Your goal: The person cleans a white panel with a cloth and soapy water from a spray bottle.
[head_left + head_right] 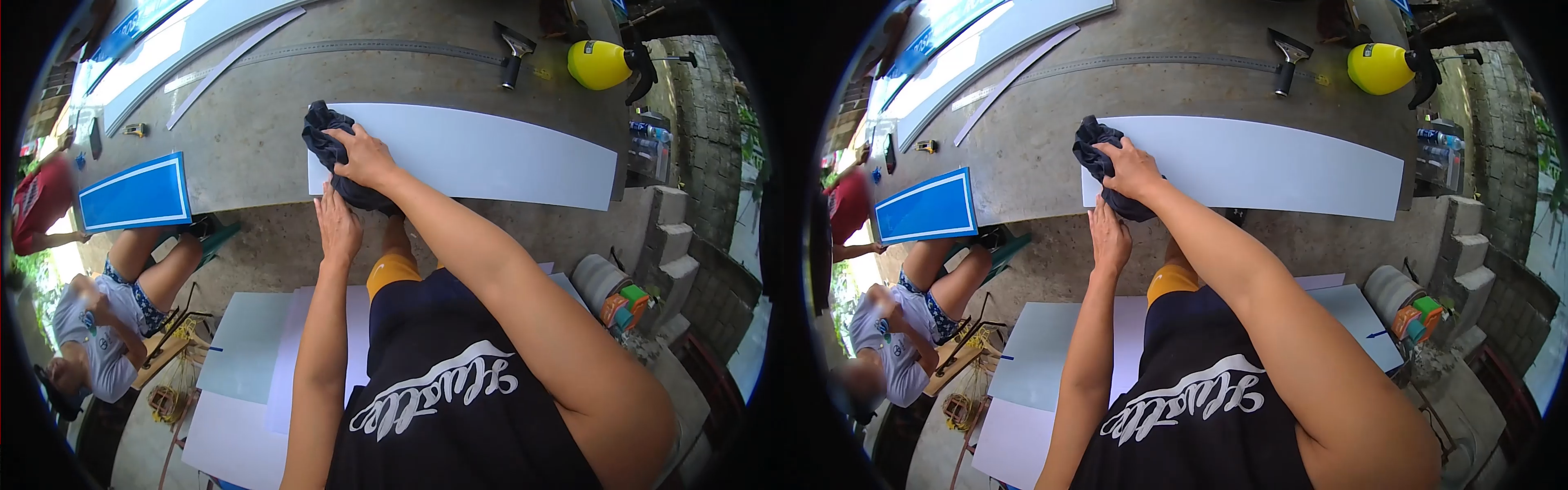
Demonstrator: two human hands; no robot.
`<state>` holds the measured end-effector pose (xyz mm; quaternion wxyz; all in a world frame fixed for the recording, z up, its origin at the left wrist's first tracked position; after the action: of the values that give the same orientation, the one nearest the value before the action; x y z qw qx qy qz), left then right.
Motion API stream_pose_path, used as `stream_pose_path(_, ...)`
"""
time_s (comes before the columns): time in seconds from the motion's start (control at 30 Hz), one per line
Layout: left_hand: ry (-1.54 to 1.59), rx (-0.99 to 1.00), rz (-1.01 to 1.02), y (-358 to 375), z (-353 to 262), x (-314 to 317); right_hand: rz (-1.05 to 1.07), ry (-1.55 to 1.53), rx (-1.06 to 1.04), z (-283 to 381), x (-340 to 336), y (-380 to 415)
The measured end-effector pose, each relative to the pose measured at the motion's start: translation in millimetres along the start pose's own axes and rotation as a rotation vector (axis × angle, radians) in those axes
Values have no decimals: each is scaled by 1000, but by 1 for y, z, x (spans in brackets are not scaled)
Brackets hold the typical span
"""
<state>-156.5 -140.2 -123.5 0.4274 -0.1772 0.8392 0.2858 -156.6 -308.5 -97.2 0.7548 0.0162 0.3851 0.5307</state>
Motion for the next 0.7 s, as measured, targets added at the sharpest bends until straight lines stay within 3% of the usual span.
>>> stream_pose_path(0.07,-93,10,28,0,-4,-2,41,121,-33,-3,-11,3)
stream_pose_path(0.17,-204,-55,77,-3,-15,-2,-98,139,125,-44,-48,33)
stream_pose_path(0.4,-252,-191,130,-6,-28,1,-441,418,627,-281,-208,196)
stream_pose_path(0.5,-282,-259,88,-9,-22,14,-416,404,814,-360,-253,264)
stream_pose_path(0.53,-296,-286,72,-11,-33,17,-426,387,845,-372,-261,277)
stream_pose_path(0.6,-309,-134,-6,-12,-90,29,-438,255,851,-381,-267,286)
stream_pose_path(0.7,-315,78,96,-6,-219,70,-472,327,597,-308,-241,259)
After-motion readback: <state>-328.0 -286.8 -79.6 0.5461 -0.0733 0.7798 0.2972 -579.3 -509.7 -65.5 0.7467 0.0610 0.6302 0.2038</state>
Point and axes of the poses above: each hand's wrist, its own y-axis away from the middle knuckle, its own x-axis out of the palm, z = x × y, the point moved 6 cm from there along -y, towards the middle knuckle, and after that the axes turned 5 degrees about z, right-handed, at the moved point
